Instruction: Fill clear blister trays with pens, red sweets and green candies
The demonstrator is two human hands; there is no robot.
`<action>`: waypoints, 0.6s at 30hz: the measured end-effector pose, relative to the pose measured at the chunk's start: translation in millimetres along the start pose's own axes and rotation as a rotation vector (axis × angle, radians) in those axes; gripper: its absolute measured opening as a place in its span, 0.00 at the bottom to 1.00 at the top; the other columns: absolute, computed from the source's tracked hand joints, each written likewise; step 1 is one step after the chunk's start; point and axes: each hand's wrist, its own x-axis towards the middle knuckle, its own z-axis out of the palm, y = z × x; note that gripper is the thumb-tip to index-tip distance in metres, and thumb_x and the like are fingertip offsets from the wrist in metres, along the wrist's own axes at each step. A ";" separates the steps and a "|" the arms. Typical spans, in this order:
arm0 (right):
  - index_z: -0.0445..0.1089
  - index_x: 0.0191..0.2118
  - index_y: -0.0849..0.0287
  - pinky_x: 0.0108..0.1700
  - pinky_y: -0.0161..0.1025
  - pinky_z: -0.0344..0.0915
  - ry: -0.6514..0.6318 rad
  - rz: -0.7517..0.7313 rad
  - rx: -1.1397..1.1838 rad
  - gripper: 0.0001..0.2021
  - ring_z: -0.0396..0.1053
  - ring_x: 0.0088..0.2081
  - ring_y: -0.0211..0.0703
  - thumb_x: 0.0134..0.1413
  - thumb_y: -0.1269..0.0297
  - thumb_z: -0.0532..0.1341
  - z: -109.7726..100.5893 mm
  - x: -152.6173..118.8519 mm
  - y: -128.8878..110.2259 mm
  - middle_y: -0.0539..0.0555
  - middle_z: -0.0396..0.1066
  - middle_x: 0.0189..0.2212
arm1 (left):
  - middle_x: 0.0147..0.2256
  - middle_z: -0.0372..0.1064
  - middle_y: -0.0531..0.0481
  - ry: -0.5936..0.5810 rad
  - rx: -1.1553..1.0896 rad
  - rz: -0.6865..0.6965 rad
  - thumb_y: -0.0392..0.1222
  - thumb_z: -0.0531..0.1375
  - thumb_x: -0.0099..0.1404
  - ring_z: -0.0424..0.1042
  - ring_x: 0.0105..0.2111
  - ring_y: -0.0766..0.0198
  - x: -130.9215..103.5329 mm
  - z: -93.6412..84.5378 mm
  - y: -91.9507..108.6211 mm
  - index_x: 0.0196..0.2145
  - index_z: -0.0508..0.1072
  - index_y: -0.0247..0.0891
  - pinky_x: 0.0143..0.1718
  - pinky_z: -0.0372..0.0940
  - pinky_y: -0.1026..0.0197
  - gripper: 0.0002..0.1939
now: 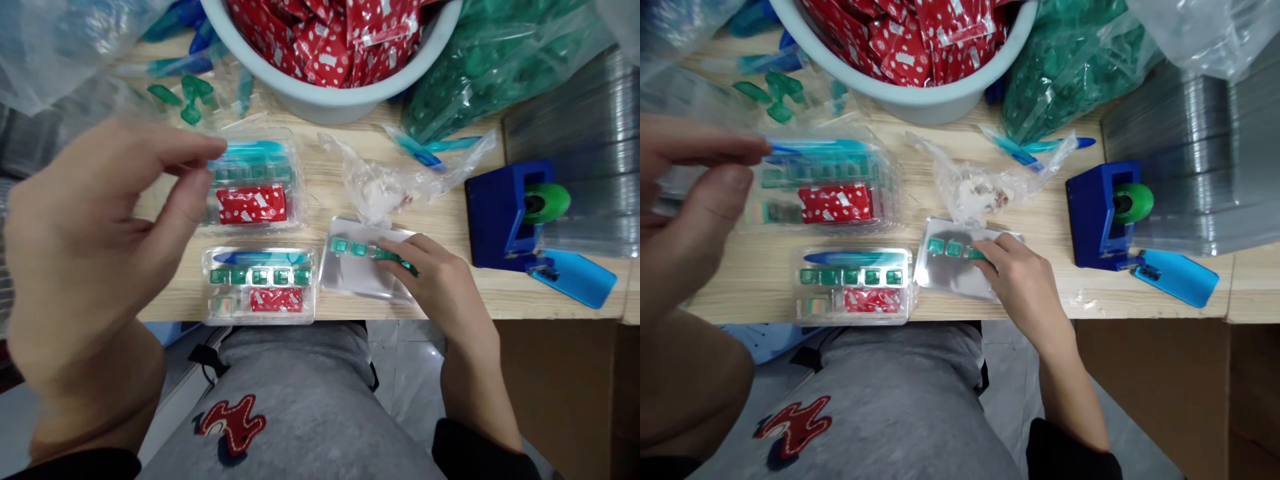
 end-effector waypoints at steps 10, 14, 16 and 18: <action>0.77 0.46 0.57 0.34 0.40 0.65 0.016 0.026 0.124 0.11 0.72 0.34 0.46 0.65 0.62 0.59 -2.3 3.7 -2.0 0.56 0.73 0.33 | 0.44 0.76 0.44 -0.339 -0.053 0.582 0.33 0.55 0.69 0.74 0.43 0.57 -31.9 38.3 9.8 0.49 0.71 0.37 0.46 0.69 0.52 0.12; 0.78 0.43 0.52 0.30 0.38 0.66 0.136 0.280 0.725 0.11 0.69 0.28 0.41 0.56 0.55 0.67 -1.3 -5.0 -4.8 0.51 0.74 0.29 | 0.44 0.76 0.47 -0.399 -0.237 0.489 0.32 0.53 0.70 0.75 0.44 0.60 -42.1 48.9 21.5 0.49 0.70 0.43 0.45 0.72 0.55 0.14; 0.79 0.41 0.51 0.20 0.34 0.60 0.106 0.399 1.102 0.16 0.63 0.20 0.36 0.50 0.48 0.69 1.6 -9.1 -10.0 0.48 0.72 0.24 | 0.44 0.76 0.49 -0.388 -0.295 0.478 0.33 0.53 0.70 0.76 0.44 0.60 -46.5 52.6 30.5 0.48 0.71 0.47 0.44 0.73 0.55 0.13; 0.79 0.39 0.50 0.16 0.31 0.54 0.039 0.450 1.388 0.19 0.56 0.15 0.32 0.46 0.44 0.70 4.6 -11.3 -17.5 0.47 0.70 0.21 | 0.43 0.77 0.49 -0.324 -0.271 0.547 0.35 0.55 0.70 0.76 0.44 0.60 -50.2 56.0 39.7 0.46 0.71 0.50 0.44 0.74 0.54 0.11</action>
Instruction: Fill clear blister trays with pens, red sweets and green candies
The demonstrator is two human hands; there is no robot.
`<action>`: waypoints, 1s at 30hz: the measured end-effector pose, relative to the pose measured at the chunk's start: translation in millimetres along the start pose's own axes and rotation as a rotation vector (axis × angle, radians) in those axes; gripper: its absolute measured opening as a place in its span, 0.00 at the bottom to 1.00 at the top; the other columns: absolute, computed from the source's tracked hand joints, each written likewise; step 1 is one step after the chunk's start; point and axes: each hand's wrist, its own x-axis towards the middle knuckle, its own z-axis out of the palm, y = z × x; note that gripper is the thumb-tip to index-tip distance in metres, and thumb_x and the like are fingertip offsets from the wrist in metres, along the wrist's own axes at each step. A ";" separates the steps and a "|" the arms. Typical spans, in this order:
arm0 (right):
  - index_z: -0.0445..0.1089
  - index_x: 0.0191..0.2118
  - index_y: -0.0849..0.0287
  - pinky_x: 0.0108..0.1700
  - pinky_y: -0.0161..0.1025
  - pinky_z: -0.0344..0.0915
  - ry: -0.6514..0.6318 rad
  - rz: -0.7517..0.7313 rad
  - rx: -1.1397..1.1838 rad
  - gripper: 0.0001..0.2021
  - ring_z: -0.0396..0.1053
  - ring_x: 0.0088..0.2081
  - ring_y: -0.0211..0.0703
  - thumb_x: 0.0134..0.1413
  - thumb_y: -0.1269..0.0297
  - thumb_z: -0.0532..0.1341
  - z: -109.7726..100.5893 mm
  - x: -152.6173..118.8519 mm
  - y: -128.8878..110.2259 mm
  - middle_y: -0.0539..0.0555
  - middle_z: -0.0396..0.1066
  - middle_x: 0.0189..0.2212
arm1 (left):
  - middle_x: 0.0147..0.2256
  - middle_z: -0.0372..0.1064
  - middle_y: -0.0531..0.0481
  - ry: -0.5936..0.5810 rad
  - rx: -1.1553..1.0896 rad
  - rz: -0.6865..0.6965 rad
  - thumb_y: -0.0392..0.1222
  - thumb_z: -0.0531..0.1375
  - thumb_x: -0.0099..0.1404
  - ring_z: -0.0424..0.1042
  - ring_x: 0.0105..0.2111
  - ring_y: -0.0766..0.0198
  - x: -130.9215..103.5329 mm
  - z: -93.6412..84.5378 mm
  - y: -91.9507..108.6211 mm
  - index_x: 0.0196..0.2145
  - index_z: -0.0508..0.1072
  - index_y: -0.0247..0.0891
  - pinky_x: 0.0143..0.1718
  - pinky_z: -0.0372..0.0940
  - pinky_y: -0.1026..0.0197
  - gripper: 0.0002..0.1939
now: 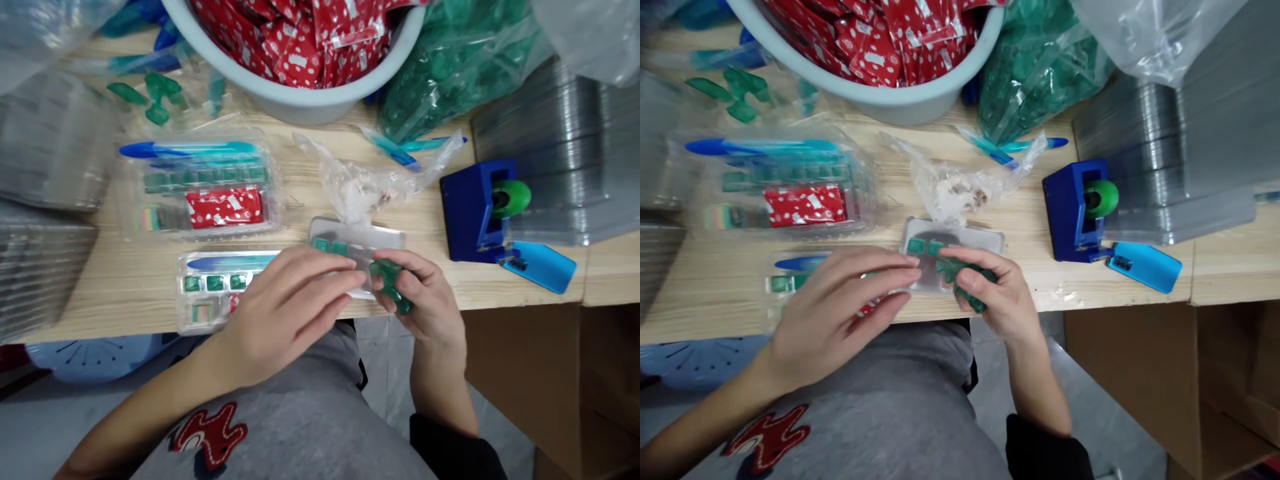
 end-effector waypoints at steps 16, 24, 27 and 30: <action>0.81 0.38 0.47 0.19 0.23 0.58 -0.188 0.076 0.453 0.08 0.56 0.17 0.25 0.50 0.56 0.72 26.0 -9.3 10.8 0.46 0.71 0.24 | 0.33 0.73 0.47 0.176 0.173 0.180 0.30 0.59 0.66 0.73 0.34 0.62 -0.6 14.6 13.7 0.35 0.72 0.35 0.37 0.71 0.59 0.04; 0.80 0.40 0.44 0.25 0.28 0.66 0.119 -0.269 -0.115 0.06 0.66 0.23 0.30 0.54 0.59 0.69 5.9 -5.6 18.5 0.47 0.75 0.30 | 0.39 0.74 0.47 0.145 0.160 0.150 0.31 0.59 0.67 0.74 0.40 0.62 -13.7 14.9 -3.8 0.42 0.71 0.36 0.42 0.71 0.58 0.06; 0.79 0.42 0.51 0.40 0.36 0.71 0.310 -0.596 -0.704 0.09 0.72 0.38 0.39 0.55 0.70 0.69 -10.3 2.9 19.2 0.51 0.75 0.37 | 0.41 0.73 0.45 0.097 0.210 0.097 0.28 0.58 0.66 0.73 0.41 0.59 -21.2 10.0 -15.4 0.42 0.71 0.36 0.42 0.71 0.54 0.08; 0.77 0.43 0.58 0.40 0.39 0.72 0.172 -0.690 -1.021 0.08 0.73 0.39 0.43 0.58 0.71 0.66 -16.6 10.9 17.9 0.55 0.74 0.37 | 0.41 0.73 0.45 0.124 0.191 0.057 0.27 0.58 0.65 0.72 0.41 0.59 -24.0 7.5 -20.9 0.41 0.70 0.35 0.43 0.70 0.55 0.08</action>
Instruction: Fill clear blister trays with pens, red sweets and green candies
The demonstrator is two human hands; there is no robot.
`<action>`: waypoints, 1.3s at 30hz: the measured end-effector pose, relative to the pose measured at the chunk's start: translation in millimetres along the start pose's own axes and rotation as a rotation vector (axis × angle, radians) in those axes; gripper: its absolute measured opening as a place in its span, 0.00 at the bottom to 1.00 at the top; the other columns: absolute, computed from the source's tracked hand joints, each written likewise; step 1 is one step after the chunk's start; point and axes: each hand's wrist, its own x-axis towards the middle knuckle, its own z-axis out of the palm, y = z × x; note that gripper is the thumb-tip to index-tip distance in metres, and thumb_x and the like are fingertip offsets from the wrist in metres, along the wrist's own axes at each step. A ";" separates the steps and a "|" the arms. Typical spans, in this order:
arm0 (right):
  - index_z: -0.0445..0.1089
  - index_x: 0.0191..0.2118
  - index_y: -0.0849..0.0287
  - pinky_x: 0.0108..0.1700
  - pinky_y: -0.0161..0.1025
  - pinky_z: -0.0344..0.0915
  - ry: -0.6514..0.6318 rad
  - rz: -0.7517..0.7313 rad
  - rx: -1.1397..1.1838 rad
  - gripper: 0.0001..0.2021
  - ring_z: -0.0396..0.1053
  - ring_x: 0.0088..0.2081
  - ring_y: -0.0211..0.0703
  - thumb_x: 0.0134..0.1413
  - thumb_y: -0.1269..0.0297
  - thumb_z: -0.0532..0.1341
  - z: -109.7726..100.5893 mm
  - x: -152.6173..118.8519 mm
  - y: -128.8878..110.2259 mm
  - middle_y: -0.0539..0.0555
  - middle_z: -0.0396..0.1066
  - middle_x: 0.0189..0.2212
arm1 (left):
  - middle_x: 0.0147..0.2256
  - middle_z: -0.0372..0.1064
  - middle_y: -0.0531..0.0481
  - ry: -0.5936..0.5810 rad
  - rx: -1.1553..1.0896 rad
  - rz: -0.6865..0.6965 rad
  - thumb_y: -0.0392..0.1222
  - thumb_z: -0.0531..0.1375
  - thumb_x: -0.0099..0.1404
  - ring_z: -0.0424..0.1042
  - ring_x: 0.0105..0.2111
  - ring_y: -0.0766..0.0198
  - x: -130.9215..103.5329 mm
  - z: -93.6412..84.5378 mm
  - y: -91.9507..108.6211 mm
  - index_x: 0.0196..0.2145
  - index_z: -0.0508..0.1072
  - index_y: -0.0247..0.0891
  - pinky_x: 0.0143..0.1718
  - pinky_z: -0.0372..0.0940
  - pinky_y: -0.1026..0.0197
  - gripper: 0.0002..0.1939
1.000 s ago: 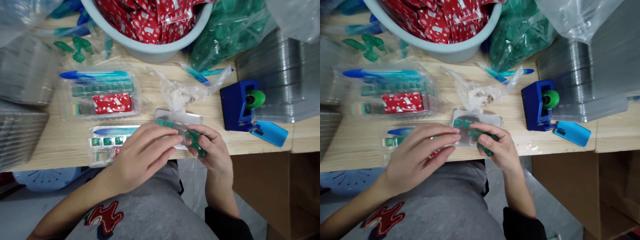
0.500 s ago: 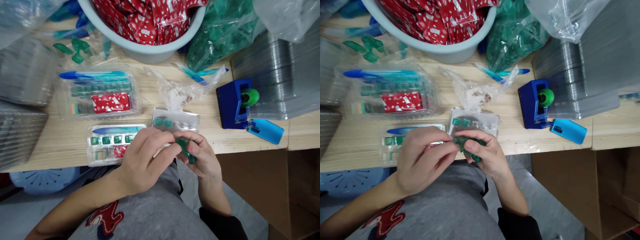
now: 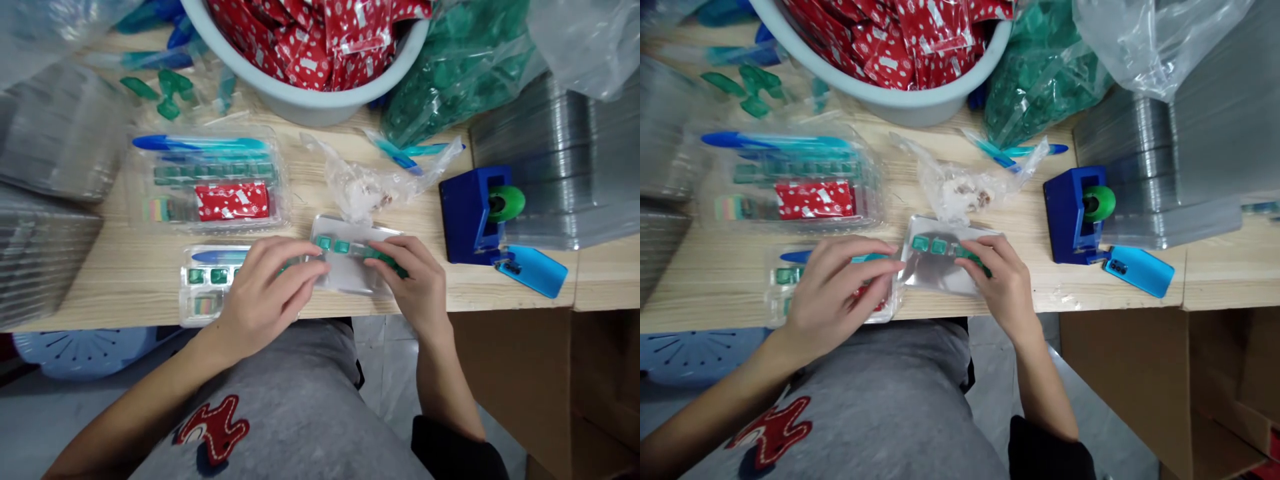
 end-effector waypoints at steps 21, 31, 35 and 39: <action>0.63 0.62 0.42 0.46 0.36 0.72 -0.141 0.309 0.624 0.31 0.71 0.40 0.39 0.53 0.54 0.69 -7.0 -12.0 -44.2 0.49 0.71 0.40 | 0.43 0.71 0.51 -0.165 -0.445 -0.285 0.34 0.56 0.70 0.71 0.47 0.68 8.4 -5.1 16.7 0.46 0.70 0.40 0.48 0.68 0.64 0.08; 0.58 0.65 0.44 0.42 0.36 0.73 -0.121 0.214 0.612 0.32 0.72 0.41 0.40 0.58 0.69 0.66 -8.8 -16.7 -58.5 0.50 0.71 0.41 | 0.40 0.71 0.51 -0.148 -0.508 -0.250 0.32 0.56 0.69 0.72 0.43 0.67 18.0 -5.6 26.4 0.42 0.69 0.41 0.43 0.71 0.62 0.06; 0.71 0.51 0.48 0.37 0.32 0.73 -0.058 0.331 0.717 0.16 0.73 0.36 0.37 0.59 0.71 0.65 -8.4 -18.7 -58.0 0.47 0.73 0.37 | 0.40 0.71 0.50 -0.126 -0.498 -0.197 0.31 0.56 0.68 0.74 0.41 0.66 17.5 -9.4 26.5 0.41 0.68 0.41 0.42 0.73 0.61 0.07; 0.72 0.49 0.47 0.38 0.31 0.72 -0.025 0.350 0.721 0.15 0.72 0.36 0.35 0.57 0.68 0.68 -8.2 -22.5 -57.7 0.46 0.74 0.37 | 0.40 0.71 0.50 -0.171 -0.404 -0.124 0.30 0.55 0.69 0.74 0.40 0.68 18.3 -15.4 27.5 0.41 0.69 0.40 0.41 0.73 0.64 0.07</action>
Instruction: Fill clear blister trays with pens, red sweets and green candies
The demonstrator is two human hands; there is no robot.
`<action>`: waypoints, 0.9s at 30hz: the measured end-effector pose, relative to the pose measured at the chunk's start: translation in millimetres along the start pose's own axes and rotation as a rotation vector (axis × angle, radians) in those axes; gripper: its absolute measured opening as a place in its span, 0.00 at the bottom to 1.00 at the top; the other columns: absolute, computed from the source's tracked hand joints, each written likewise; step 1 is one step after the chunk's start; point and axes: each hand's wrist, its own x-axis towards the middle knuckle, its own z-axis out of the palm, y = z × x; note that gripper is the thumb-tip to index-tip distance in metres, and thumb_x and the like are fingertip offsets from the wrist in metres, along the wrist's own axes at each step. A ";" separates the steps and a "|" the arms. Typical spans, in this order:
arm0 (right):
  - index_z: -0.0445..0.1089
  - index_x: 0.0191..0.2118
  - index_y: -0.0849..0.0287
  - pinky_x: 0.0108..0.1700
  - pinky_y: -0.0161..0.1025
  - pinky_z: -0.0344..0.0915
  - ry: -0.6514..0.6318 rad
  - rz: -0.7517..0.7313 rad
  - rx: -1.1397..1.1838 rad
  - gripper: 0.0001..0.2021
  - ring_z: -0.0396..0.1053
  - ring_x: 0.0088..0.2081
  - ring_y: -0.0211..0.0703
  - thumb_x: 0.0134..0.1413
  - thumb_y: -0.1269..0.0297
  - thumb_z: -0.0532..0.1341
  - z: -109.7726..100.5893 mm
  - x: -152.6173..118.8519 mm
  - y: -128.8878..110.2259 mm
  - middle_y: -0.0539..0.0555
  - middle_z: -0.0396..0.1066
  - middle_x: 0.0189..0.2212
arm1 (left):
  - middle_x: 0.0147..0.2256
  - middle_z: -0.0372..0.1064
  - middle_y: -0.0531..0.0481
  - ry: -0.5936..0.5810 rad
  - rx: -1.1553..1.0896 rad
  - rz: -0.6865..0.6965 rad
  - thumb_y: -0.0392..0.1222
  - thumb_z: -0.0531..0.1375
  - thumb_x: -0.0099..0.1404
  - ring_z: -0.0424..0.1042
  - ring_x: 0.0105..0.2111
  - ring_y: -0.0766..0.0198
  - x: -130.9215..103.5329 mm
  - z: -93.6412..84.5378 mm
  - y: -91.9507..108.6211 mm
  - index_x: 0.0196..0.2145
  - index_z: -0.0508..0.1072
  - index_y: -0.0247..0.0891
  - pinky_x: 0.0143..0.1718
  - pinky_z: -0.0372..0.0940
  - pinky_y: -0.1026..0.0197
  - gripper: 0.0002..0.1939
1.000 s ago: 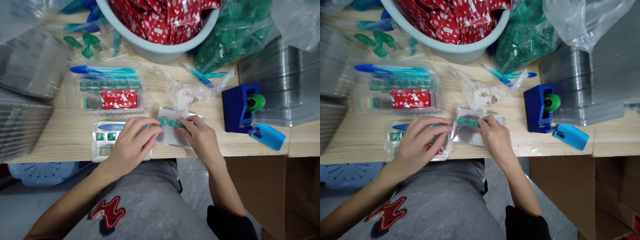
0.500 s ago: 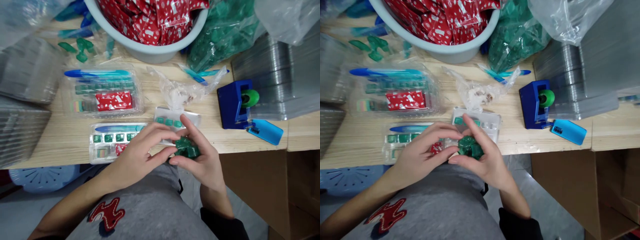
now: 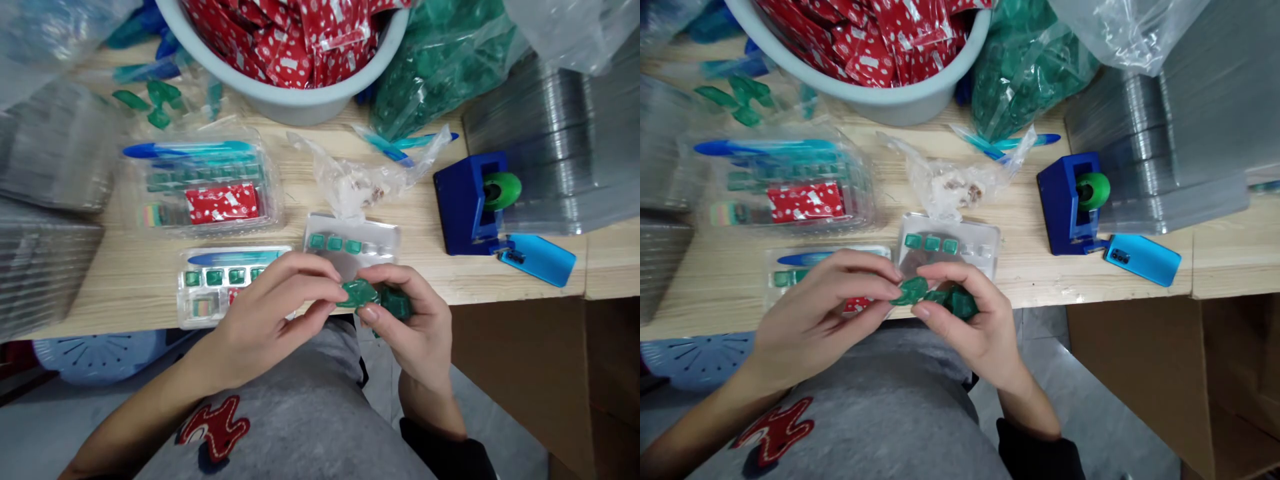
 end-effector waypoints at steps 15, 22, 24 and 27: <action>0.70 0.56 0.47 0.47 0.41 0.75 0.098 -0.275 -0.226 0.24 0.74 0.45 0.42 0.56 0.76 0.67 14.7 -5.2 -2.4 0.48 0.76 0.47 | 0.40 0.74 0.42 0.068 0.347 0.108 0.29 0.54 0.69 0.75 0.42 0.61 -3.8 4.3 12.8 0.43 0.70 0.31 0.45 0.74 0.59 0.07; 0.71 0.51 0.49 0.46 0.39 0.75 0.194 -0.266 -0.301 0.20 0.75 0.43 0.41 0.57 0.78 0.62 29.3 -4.4 0.9 0.48 0.76 0.44 | 0.34 0.73 0.47 0.127 0.398 0.043 0.29 0.53 0.68 0.74 0.36 0.63 -1.3 9.1 8.8 0.37 0.68 0.34 0.38 0.74 0.61 0.06; 0.71 0.51 0.49 0.45 0.38 0.76 0.210 -0.218 -0.270 0.20 0.76 0.42 0.40 0.57 0.77 0.63 29.0 -5.2 1.9 0.48 0.77 0.43 | 0.34 0.71 0.49 0.094 0.258 -0.021 0.30 0.52 0.69 0.74 0.36 0.66 -0.6 5.7 8.0 0.37 0.67 0.36 0.38 0.73 0.64 0.06; 0.71 0.50 0.49 0.43 0.36 0.77 0.259 -0.171 -0.218 0.19 0.76 0.40 0.39 0.54 0.76 0.66 28.6 -7.4 2.7 0.47 0.77 0.40 | 0.37 0.71 0.48 0.062 0.235 0.005 0.31 0.54 0.69 0.73 0.37 0.66 -1.3 2.5 8.5 0.40 0.69 0.35 0.39 0.72 0.64 0.05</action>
